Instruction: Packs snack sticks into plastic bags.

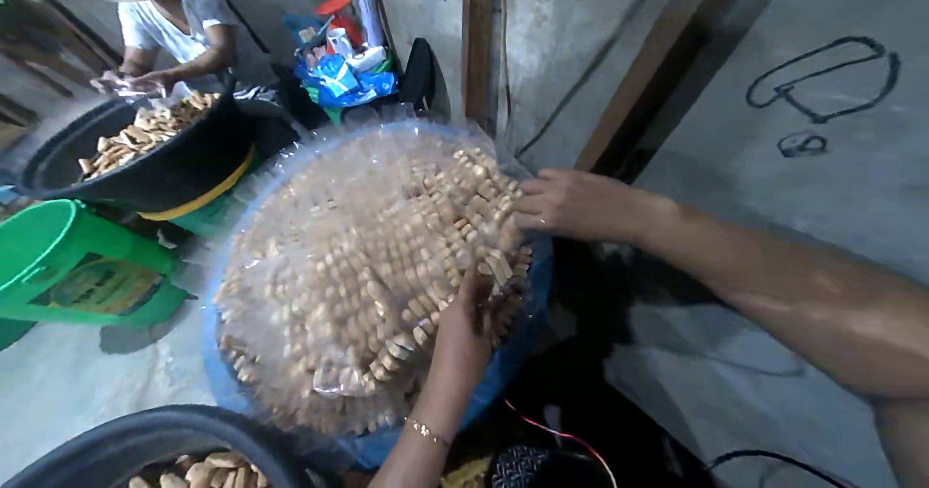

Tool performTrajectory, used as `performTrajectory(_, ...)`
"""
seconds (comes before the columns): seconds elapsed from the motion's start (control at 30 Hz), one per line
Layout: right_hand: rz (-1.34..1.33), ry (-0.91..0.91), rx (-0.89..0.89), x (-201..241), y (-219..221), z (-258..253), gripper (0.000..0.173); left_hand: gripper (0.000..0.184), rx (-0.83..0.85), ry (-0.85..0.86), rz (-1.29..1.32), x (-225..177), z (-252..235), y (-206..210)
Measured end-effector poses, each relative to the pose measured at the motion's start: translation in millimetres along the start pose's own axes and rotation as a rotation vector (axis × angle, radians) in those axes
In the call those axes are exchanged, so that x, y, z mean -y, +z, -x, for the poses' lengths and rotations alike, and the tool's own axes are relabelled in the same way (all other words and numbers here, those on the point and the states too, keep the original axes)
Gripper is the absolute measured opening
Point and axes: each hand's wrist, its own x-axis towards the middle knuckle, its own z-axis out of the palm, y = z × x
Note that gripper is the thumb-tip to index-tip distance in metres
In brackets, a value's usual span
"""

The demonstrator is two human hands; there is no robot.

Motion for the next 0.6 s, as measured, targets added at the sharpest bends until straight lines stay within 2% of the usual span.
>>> performTrajectory(0.07,-0.015,-0.088,0.008,-12.3,21.5,-9.4,0.016,0.054,-0.067,0.103,-0.201,1.5,6.8,8.8)
performTrajectory(0.17,-0.111,-0.188,0.065,-10.0,52.6,-16.7,0.019,0.035,-0.256,0.543,-0.765,16.8,8.9,21.0)
performTrajectory(0.2,-0.134,-0.206,0.077,-8.1,59.8,-17.6,0.020,0.030,-0.272,0.628,-0.945,22.0,7.3,21.8)
performTrajectory(0.23,-0.145,-0.220,0.066,-7.1,64.9,-18.5,0.018,0.030,-0.264,0.649,-1.052,27.5,5.6,21.8)
performTrajectory(0.3,-0.140,-0.216,0.033,-6.7,68.2,-19.1,0.017,0.031,-0.257,0.643,-1.107,44.1,2.0,22.1)
performTrajectory(0.43,-0.163,-0.068,-0.026,2.5,77.2,-10.2,0.018,0.044,-0.270,0.624,-1.181,64.3,4.5,31.1)
performTrajectory(0.5,-0.209,0.000,0.023,9.7,78.9,-8.0,0.019,0.049,-0.204,0.575,-1.220,57.1,7.0,34.5)
performTrajectory(0.6,-0.295,0.113,0.153,9.9,52.7,-13.3,0.014,0.044,-0.164,0.556,-1.215,48.6,11.4,33.3)
